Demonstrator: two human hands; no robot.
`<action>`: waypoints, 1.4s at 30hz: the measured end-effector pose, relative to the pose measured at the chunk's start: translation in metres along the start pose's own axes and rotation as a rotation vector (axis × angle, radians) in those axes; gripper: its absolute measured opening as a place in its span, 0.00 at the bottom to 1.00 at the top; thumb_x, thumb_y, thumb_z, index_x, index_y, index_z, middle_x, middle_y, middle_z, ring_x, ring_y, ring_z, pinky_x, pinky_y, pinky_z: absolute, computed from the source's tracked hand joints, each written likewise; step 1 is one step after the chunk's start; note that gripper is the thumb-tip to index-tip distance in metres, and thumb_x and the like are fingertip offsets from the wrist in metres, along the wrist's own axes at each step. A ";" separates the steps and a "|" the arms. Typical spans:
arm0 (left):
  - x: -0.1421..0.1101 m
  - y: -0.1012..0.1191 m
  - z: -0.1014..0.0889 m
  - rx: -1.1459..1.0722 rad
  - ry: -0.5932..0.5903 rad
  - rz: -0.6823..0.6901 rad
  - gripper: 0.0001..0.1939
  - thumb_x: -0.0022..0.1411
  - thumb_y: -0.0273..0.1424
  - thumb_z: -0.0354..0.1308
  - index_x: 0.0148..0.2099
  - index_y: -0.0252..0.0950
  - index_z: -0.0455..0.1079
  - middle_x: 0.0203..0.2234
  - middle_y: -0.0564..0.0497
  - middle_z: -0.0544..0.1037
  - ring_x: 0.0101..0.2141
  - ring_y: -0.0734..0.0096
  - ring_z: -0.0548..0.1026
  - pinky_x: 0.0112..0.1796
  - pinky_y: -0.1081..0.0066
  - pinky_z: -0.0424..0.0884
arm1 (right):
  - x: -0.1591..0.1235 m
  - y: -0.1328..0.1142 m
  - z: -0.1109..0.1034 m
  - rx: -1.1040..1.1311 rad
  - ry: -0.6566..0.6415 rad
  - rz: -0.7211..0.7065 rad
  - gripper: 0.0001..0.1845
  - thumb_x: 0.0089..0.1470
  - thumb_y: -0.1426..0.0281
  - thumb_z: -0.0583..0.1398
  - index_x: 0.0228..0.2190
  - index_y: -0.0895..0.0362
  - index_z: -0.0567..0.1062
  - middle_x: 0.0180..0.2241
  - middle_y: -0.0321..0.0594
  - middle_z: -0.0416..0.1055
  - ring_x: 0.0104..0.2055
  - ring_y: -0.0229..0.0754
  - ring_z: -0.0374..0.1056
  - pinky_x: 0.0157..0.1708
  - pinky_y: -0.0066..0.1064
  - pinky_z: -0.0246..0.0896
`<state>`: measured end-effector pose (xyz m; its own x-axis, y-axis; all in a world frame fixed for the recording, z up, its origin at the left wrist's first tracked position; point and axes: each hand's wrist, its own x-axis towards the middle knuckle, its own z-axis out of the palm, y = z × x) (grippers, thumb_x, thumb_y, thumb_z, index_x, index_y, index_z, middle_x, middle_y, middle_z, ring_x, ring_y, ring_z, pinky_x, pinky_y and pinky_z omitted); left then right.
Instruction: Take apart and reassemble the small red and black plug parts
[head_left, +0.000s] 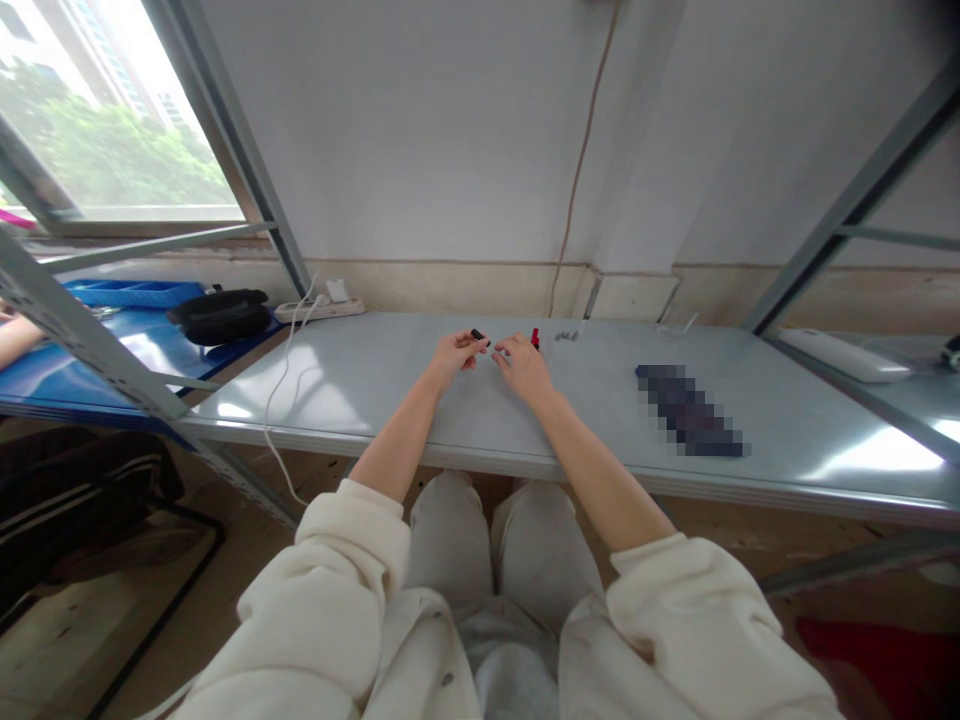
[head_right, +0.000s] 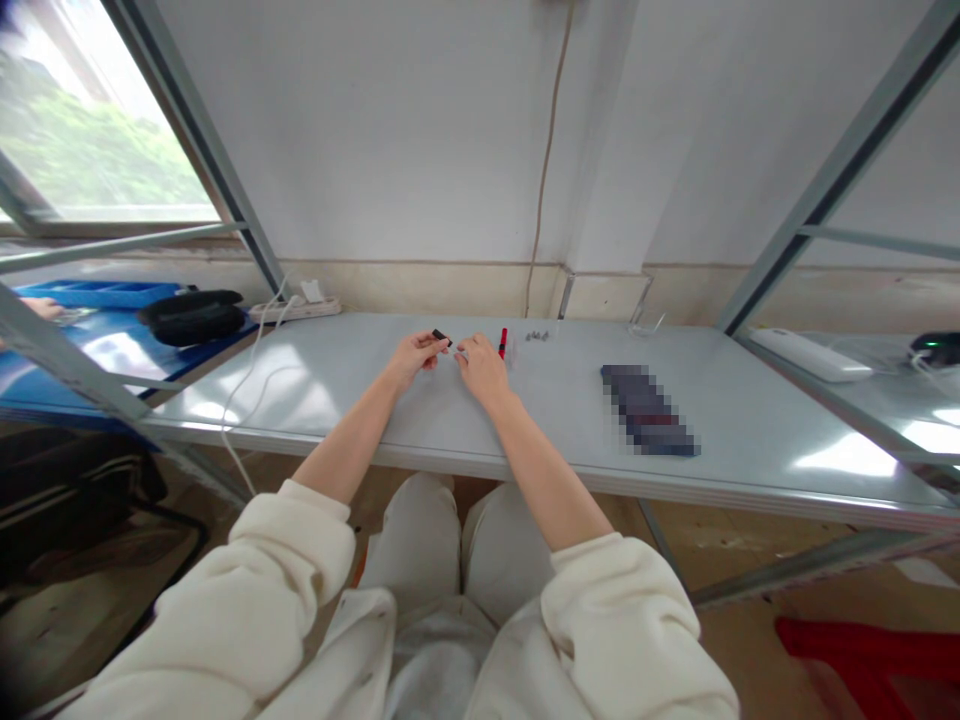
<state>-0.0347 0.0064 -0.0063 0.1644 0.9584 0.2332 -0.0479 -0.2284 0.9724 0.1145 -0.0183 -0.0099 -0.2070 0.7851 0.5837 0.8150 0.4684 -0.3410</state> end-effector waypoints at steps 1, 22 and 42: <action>0.000 0.000 0.000 0.000 0.024 0.006 0.18 0.42 0.40 0.63 0.31 0.31 0.68 0.21 0.53 0.72 0.13 0.86 0.61 0.15 0.78 0.51 | 0.000 0.000 0.000 -0.004 -0.021 0.006 0.08 0.52 0.71 0.53 0.34 0.59 0.71 0.35 0.43 0.66 0.37 0.39 0.64 0.38 0.30 0.57; 0.000 0.010 0.032 0.551 -0.230 0.196 0.08 0.47 0.33 0.59 0.31 0.34 0.71 0.24 0.52 0.74 0.19 0.81 0.65 0.24 0.77 0.61 | -0.010 0.025 -0.072 -0.182 -0.251 0.236 0.08 0.46 0.74 0.55 0.30 0.61 0.74 0.30 0.43 0.73 0.35 0.40 0.68 0.34 0.27 0.57; 0.003 -0.026 0.075 0.814 -0.067 0.110 0.06 0.45 0.32 0.60 0.23 0.35 0.68 0.20 0.50 0.70 0.25 0.70 0.68 0.29 0.72 0.61 | -0.028 0.056 -0.047 -0.275 -0.329 0.374 0.12 0.49 0.66 0.56 0.34 0.58 0.74 0.36 0.46 0.72 0.39 0.44 0.68 0.35 0.31 0.59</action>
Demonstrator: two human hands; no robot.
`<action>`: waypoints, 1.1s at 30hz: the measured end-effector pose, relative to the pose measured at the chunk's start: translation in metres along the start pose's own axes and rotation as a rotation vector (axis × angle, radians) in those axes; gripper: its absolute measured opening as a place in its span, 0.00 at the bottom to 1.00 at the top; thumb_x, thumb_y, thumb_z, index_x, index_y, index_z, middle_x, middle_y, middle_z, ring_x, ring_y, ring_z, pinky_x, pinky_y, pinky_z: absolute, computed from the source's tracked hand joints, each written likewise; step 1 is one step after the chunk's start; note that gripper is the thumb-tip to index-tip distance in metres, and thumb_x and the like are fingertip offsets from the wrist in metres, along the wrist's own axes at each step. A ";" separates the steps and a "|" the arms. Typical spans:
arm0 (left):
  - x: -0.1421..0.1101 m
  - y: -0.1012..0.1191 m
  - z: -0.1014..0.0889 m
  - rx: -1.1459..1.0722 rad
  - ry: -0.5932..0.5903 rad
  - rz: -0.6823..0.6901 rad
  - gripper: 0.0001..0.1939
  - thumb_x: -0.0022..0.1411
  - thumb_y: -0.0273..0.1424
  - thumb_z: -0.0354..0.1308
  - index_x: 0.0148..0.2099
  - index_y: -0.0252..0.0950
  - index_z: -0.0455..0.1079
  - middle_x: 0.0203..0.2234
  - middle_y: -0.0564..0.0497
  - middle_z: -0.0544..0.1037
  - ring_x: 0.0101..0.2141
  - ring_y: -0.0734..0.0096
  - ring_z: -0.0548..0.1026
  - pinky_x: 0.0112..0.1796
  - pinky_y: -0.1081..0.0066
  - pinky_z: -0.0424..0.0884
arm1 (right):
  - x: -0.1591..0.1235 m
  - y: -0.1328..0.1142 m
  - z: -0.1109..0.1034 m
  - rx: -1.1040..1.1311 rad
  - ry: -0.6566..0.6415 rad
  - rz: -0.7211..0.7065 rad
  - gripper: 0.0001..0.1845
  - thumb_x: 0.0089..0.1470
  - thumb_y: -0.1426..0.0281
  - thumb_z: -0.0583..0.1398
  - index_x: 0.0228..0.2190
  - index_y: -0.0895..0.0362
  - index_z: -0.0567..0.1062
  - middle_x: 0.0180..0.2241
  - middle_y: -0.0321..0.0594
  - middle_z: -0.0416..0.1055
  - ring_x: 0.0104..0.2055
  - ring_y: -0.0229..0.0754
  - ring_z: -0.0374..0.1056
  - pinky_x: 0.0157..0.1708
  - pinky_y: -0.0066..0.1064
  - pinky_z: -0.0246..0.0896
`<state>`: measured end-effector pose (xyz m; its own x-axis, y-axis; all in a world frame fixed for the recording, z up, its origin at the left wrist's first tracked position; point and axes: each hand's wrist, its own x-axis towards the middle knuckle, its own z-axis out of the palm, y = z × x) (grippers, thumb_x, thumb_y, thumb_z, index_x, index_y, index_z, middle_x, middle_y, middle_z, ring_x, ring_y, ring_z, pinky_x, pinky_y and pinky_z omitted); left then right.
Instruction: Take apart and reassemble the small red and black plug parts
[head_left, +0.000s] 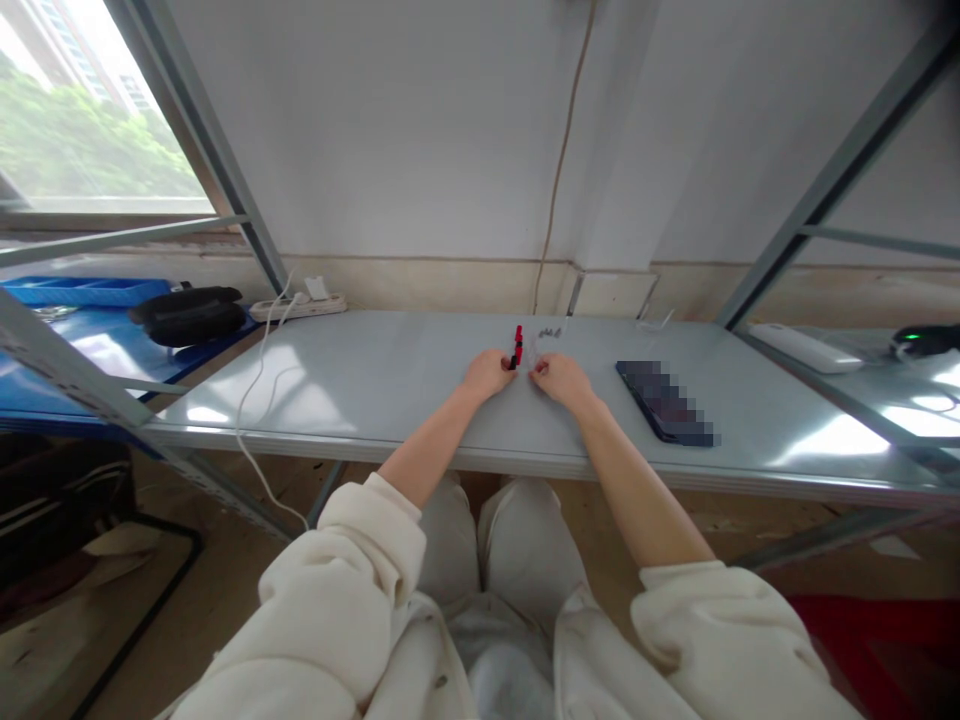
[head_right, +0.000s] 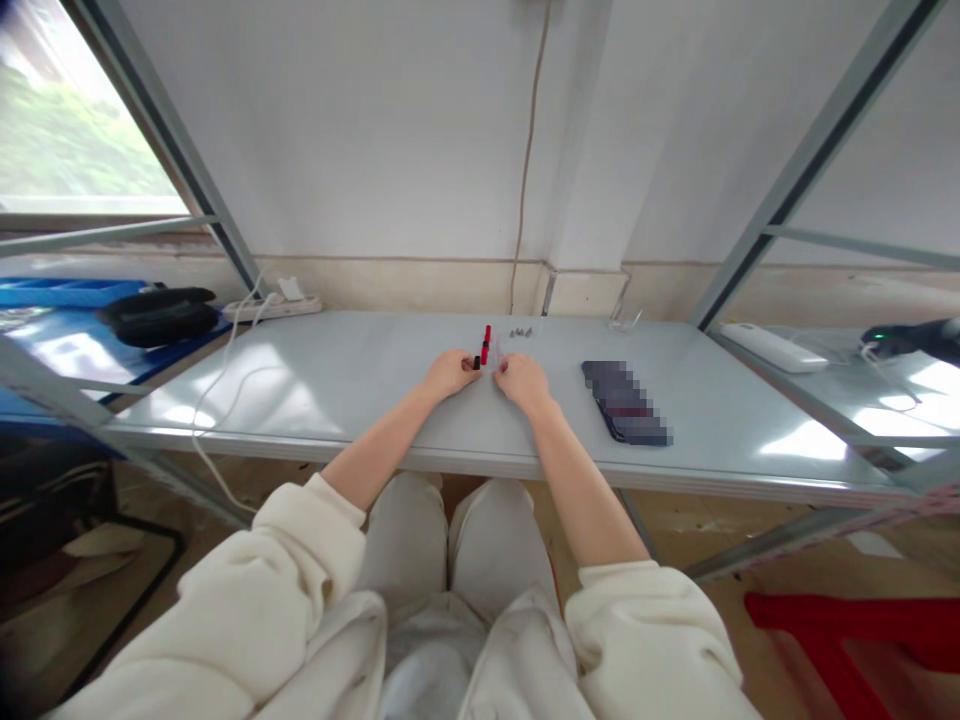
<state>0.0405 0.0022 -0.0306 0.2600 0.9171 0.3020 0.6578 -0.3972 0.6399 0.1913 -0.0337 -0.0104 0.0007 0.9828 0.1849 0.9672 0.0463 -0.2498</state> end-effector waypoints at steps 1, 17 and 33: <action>-0.001 0.000 0.000 0.007 0.005 0.001 0.07 0.45 0.33 0.61 0.24 0.35 0.68 0.21 0.50 0.70 0.26 0.69 0.68 0.30 0.71 0.61 | -0.001 0.000 0.000 -0.005 0.001 -0.003 0.13 0.49 0.65 0.56 0.35 0.58 0.74 0.36 0.47 0.72 0.39 0.44 0.68 0.36 0.31 0.59; -0.016 0.009 -0.013 0.126 0.094 0.305 0.06 0.56 0.28 0.51 0.37 0.37 0.66 0.31 0.49 0.70 0.34 0.69 0.67 0.38 0.70 0.60 | -0.004 -0.003 0.004 -0.062 0.023 0.002 0.12 0.52 0.64 0.54 0.34 0.58 0.73 0.35 0.48 0.72 0.39 0.47 0.68 0.34 0.33 0.59; -0.017 0.020 -0.025 -0.281 0.636 0.225 0.08 0.63 0.36 0.42 0.39 0.37 0.57 0.35 0.46 0.68 0.37 0.71 0.68 0.42 0.71 0.60 | 0.003 -0.030 -0.022 -0.013 0.240 -0.063 0.14 0.56 0.63 0.49 0.39 0.58 0.68 0.33 0.46 0.72 0.36 0.45 0.68 0.31 0.30 0.56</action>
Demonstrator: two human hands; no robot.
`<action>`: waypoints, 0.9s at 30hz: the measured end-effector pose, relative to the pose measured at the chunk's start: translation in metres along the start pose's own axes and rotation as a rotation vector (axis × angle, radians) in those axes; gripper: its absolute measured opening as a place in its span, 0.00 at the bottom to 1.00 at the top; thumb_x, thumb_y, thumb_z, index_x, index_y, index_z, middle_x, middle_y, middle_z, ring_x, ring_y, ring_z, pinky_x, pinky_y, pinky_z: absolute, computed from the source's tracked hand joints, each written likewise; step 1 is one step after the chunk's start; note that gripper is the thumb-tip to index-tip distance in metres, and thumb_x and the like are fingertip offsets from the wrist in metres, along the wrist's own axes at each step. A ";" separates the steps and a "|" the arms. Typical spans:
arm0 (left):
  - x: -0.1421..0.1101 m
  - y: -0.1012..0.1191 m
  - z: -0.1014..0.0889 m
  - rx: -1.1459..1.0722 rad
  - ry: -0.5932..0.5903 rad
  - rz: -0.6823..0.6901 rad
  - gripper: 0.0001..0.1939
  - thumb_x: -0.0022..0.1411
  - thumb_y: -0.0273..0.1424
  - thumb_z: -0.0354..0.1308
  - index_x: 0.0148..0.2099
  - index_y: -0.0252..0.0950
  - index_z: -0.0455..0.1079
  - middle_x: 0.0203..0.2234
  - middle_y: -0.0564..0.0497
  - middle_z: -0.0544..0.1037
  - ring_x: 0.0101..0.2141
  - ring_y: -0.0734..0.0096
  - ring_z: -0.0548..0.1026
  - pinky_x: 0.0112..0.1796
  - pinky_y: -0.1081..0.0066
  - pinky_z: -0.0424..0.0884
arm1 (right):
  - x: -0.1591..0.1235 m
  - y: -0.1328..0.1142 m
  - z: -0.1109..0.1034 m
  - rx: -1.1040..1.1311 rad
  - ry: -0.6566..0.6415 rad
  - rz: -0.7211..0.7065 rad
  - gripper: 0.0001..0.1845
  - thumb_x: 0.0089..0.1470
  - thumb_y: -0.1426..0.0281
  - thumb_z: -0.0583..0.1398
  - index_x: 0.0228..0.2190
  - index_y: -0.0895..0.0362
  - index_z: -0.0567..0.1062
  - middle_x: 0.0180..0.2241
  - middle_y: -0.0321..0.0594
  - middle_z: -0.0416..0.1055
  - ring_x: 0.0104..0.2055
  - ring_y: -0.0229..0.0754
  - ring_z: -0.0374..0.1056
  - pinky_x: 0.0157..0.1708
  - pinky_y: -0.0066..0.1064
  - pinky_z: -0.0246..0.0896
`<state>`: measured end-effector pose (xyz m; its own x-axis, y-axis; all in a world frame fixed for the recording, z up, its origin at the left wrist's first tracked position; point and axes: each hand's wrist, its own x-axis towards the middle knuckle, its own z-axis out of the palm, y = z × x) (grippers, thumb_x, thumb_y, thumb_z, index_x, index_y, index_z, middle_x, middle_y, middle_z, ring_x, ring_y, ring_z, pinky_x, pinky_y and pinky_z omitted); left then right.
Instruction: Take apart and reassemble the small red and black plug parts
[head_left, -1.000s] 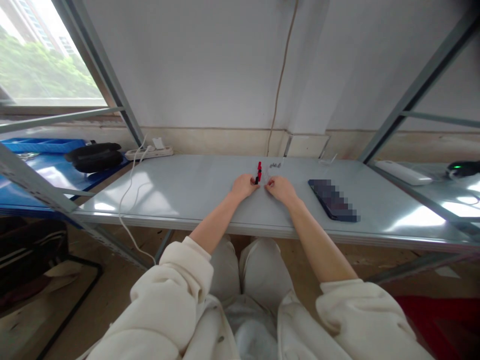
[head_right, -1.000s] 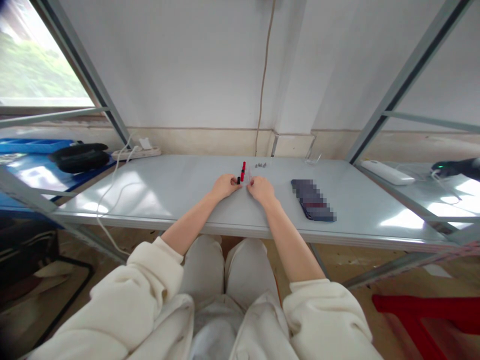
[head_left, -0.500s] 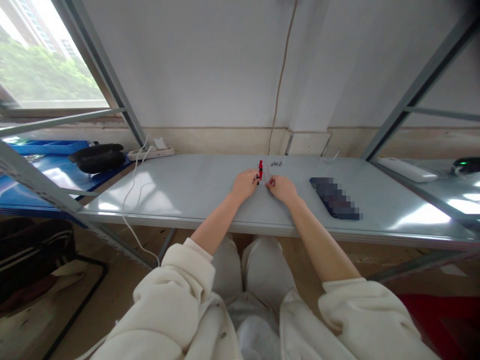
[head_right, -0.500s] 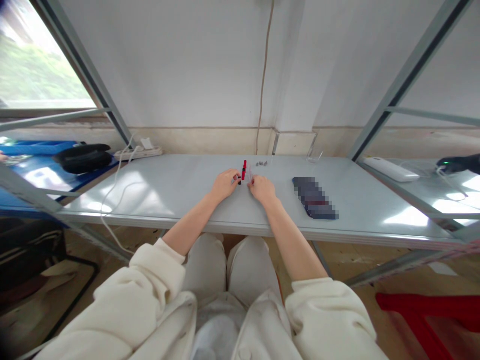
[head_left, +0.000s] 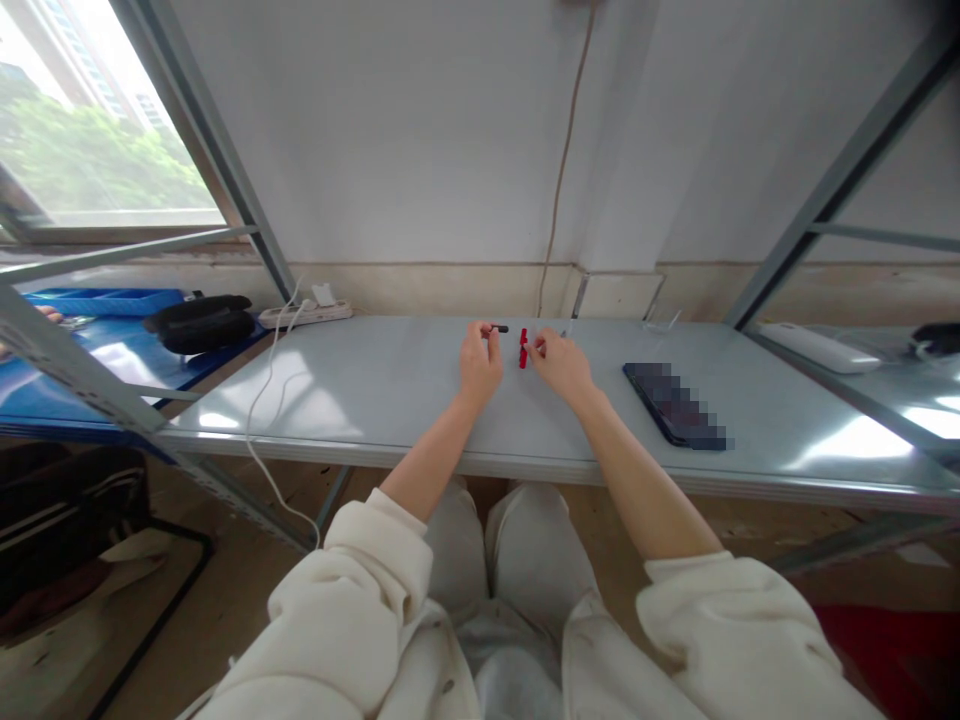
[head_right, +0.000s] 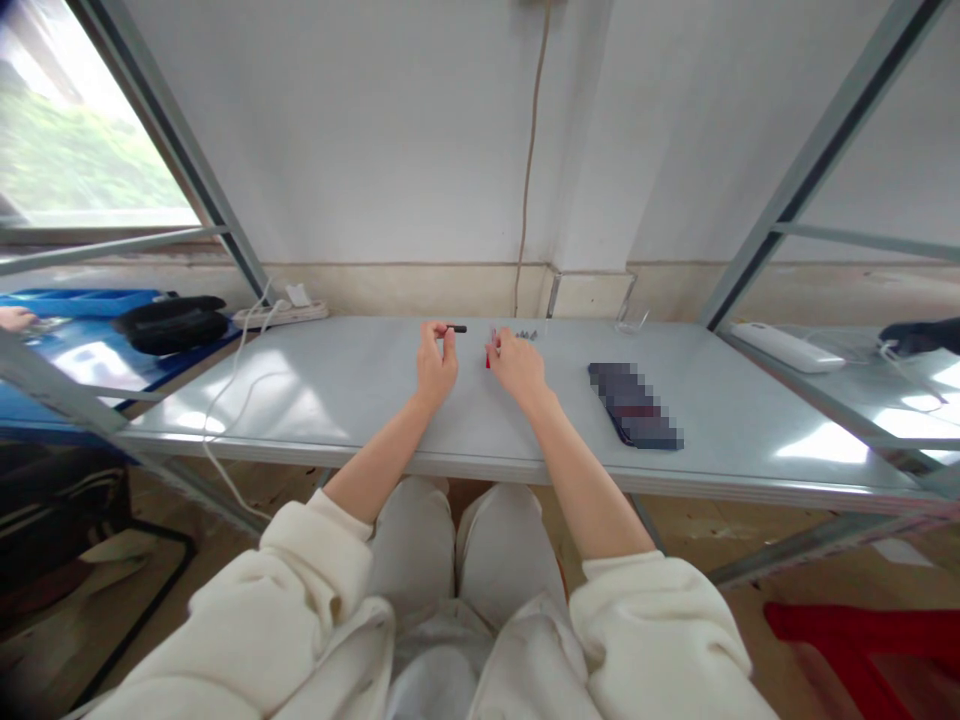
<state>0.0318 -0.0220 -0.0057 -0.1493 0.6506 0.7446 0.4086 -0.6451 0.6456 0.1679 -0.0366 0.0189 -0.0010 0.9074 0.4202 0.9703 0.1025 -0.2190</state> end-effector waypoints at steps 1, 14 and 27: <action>0.001 -0.001 0.000 -0.015 0.039 -0.016 0.09 0.62 0.36 0.43 0.39 0.37 0.57 0.34 0.47 0.69 0.36 0.71 0.68 0.41 0.70 0.61 | 0.005 -0.005 -0.002 -0.010 -0.011 -0.021 0.14 0.55 0.63 0.50 0.37 0.58 0.69 0.33 0.45 0.72 0.36 0.44 0.68 0.31 0.30 0.56; 0.009 0.000 -0.004 0.013 0.228 -0.198 0.03 0.61 0.30 0.46 0.36 0.36 0.57 0.28 0.52 0.71 0.31 0.75 0.70 0.38 0.71 0.62 | 0.010 -0.028 0.029 -0.001 -0.088 -0.132 0.10 0.52 0.65 0.53 0.35 0.57 0.69 0.31 0.44 0.72 0.34 0.42 0.67 0.29 0.28 0.53; 0.009 -0.011 0.003 0.041 0.008 -0.327 0.03 0.58 0.26 0.48 0.32 0.38 0.56 0.25 0.53 0.70 0.30 0.73 0.70 0.37 0.70 0.63 | 0.005 -0.024 0.029 -0.044 -0.110 -0.142 0.10 0.54 0.66 0.51 0.35 0.57 0.68 0.31 0.43 0.72 0.34 0.43 0.68 0.27 0.28 0.52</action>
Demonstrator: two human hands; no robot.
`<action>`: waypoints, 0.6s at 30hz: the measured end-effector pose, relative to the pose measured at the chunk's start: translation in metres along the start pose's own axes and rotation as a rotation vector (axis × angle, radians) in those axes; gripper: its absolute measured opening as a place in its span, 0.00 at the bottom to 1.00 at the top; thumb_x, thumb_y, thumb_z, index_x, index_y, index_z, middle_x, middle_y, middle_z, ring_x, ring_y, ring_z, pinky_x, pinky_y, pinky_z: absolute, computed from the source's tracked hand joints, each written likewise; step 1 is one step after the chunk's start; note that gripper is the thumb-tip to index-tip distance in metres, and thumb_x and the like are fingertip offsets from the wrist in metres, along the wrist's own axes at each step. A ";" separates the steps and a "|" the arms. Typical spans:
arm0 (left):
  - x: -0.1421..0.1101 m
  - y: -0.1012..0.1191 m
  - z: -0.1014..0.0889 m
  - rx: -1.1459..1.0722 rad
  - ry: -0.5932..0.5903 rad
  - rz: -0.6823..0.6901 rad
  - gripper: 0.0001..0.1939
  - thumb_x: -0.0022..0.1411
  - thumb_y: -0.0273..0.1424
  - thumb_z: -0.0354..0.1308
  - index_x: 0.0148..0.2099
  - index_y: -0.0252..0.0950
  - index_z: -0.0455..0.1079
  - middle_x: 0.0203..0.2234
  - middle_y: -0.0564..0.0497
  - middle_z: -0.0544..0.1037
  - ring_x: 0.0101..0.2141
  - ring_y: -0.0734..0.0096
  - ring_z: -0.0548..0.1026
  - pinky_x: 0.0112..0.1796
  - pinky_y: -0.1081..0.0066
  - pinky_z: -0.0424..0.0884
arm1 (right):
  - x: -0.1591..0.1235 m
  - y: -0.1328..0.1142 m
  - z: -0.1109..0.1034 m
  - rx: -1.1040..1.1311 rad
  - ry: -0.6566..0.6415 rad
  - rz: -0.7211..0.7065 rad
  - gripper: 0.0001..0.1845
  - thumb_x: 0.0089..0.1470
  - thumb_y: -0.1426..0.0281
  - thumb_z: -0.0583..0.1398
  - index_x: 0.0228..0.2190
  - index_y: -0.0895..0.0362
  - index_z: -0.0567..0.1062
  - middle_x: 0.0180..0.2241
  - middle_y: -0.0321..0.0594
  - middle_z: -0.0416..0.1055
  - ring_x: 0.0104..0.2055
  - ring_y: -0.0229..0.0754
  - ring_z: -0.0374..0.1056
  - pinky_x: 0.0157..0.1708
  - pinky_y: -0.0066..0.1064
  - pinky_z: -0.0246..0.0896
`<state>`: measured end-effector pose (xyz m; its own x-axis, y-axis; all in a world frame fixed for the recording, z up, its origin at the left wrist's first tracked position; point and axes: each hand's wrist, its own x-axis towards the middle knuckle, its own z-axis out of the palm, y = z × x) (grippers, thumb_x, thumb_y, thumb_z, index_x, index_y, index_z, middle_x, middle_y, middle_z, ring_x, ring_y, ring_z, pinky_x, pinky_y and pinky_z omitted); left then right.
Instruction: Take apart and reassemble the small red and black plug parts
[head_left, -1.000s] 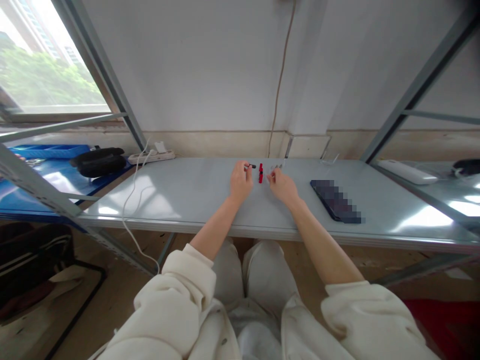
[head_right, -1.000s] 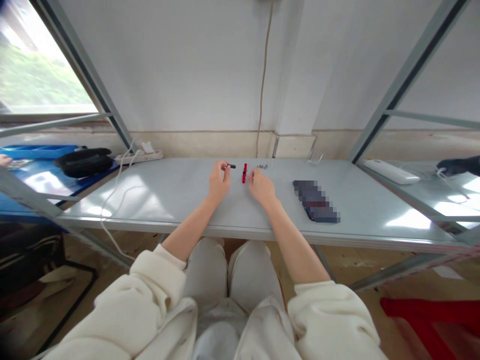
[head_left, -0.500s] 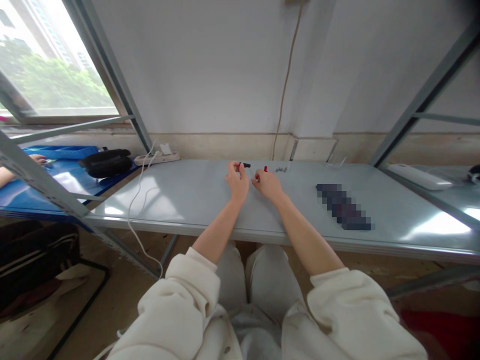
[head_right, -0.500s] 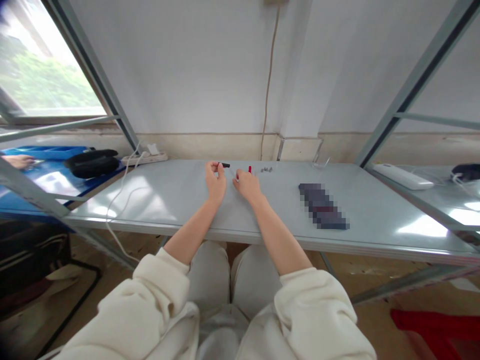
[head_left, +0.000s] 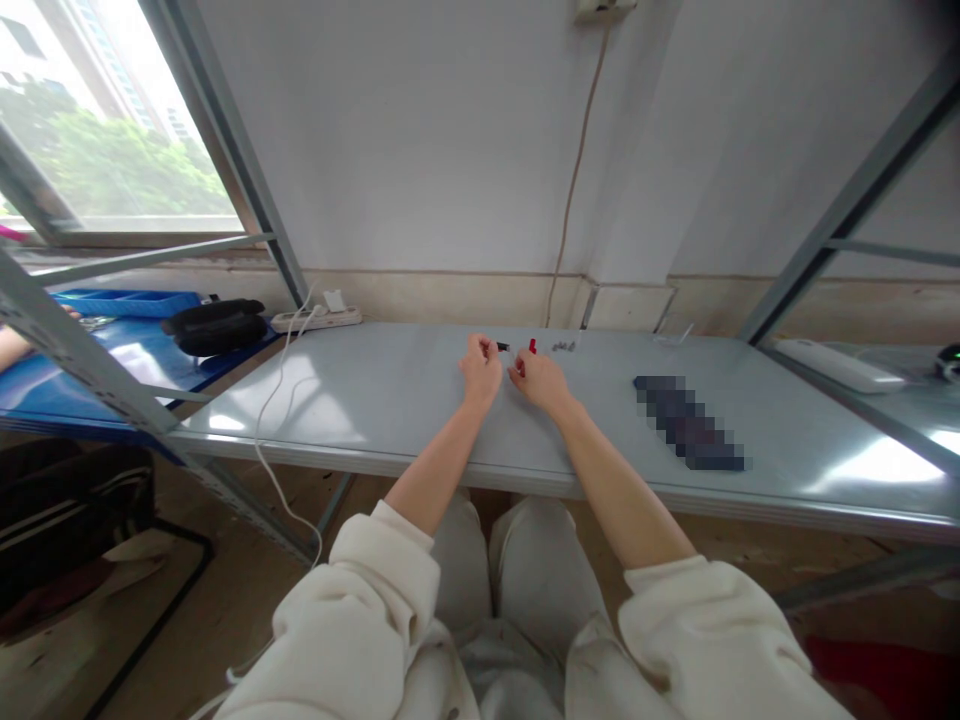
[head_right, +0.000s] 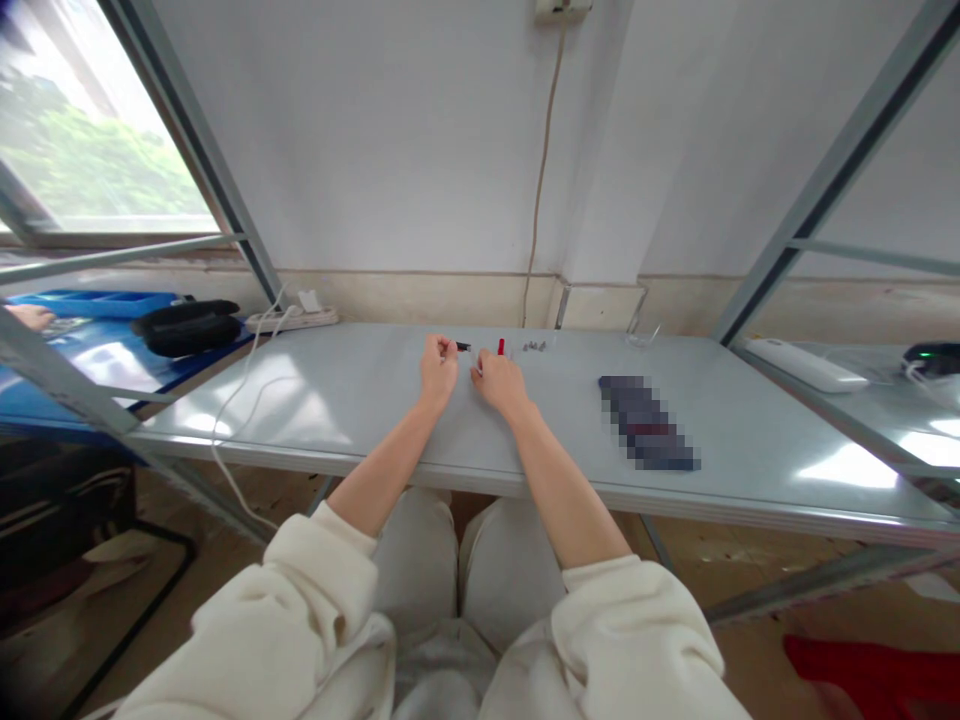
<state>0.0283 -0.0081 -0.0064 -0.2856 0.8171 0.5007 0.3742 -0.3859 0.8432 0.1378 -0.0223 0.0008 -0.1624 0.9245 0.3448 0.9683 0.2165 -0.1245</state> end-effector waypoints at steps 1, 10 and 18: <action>0.000 -0.001 0.001 0.012 -0.021 0.000 0.04 0.58 0.26 0.48 0.31 0.38 0.56 0.25 0.53 0.70 0.30 0.72 0.70 0.37 0.70 0.63 | 0.000 0.000 0.000 -0.002 -0.005 -0.005 0.10 0.54 0.66 0.51 0.35 0.57 0.68 0.31 0.43 0.72 0.34 0.43 0.68 0.27 0.28 0.52; -0.004 0.002 -0.001 0.022 -0.005 0.106 0.03 0.58 0.27 0.48 0.32 0.38 0.56 0.25 0.53 0.69 0.30 0.73 0.70 0.37 0.71 0.62 | -0.001 -0.002 -0.004 0.005 -0.036 0.002 0.11 0.53 0.67 0.51 0.36 0.58 0.68 0.32 0.44 0.72 0.35 0.43 0.68 0.28 0.28 0.53; -0.004 0.006 -0.006 -0.098 0.053 0.104 0.03 0.59 0.27 0.45 0.32 0.38 0.54 0.24 0.54 0.69 0.29 0.74 0.69 0.36 0.72 0.62 | 0.001 -0.001 -0.002 0.011 -0.049 0.045 0.11 0.53 0.66 0.52 0.36 0.58 0.68 0.33 0.45 0.71 0.36 0.42 0.67 0.30 0.27 0.54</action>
<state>0.0264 -0.0166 -0.0020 -0.2971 0.7478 0.5937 0.3167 -0.5094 0.8001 0.1374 -0.0220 0.0032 -0.1284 0.9476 0.2926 0.9727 0.1778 -0.1490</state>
